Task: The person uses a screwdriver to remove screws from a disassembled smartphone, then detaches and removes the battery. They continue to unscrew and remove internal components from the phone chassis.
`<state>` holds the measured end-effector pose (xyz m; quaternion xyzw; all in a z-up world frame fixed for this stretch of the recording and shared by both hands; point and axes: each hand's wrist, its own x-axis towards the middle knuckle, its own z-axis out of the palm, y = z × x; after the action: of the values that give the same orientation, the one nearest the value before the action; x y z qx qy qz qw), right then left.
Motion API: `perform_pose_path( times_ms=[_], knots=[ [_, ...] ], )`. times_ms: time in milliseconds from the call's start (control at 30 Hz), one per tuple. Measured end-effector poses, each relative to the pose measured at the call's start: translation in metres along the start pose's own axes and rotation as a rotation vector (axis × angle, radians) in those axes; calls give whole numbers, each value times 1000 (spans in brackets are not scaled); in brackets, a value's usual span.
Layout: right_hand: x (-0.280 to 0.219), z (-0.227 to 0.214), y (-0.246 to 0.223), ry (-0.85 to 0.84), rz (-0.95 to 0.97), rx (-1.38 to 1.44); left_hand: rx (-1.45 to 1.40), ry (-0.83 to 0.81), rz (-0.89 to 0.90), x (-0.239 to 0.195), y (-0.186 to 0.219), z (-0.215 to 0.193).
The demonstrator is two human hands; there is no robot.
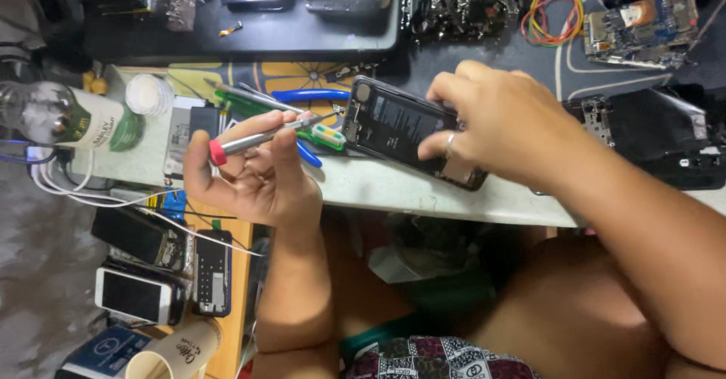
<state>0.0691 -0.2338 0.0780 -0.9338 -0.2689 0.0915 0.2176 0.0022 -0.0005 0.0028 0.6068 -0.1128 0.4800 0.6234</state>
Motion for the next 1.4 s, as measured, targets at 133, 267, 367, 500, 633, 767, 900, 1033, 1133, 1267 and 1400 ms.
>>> perform_pose_path(
  times_ms=[133, 267, 367, 500, 633, 767, 900, 1033, 1133, 1267, 1400],
  knots=[
    [10, -3, 5, -140, 123, 261, -14, 66, -20, 4, 1, -4],
    [-4, 0, 10, -237, 312, 802, -22, 87, -59, 4, 4, -6],
    [-27, -6, 19, -157, 271, 1040, -27, 101, -75, 4, 5, -6],
    [-49, -1, 28, 11, 203, 1188, -64, 120, -105, 3, 7, -6],
    [-71, 6, 33, -76, 457, 1002, -98, 113, -120, 2, 7, -4],
    [-81, 9, 32, -138, 396, 961, -94, 111, -114, 2, 7, -3],
    [-89, 12, 20, 139, 197, 530, -90, 114, -111, 2, 8, -1],
    [-94, -4, 15, 283, -137, 107, -85, 136, -101, 4, 8, 2],
    [-94, -24, 12, 296, -399, -325, -69, 133, -102, 4, 7, 0],
    [-83, -27, -3, 519, -494, -411, -76, 109, -97, 3, 6, -3],
    [-64, -16, -22, 591, -501, -482, -40, 111, -73, 3, 4, -5]
  ],
)
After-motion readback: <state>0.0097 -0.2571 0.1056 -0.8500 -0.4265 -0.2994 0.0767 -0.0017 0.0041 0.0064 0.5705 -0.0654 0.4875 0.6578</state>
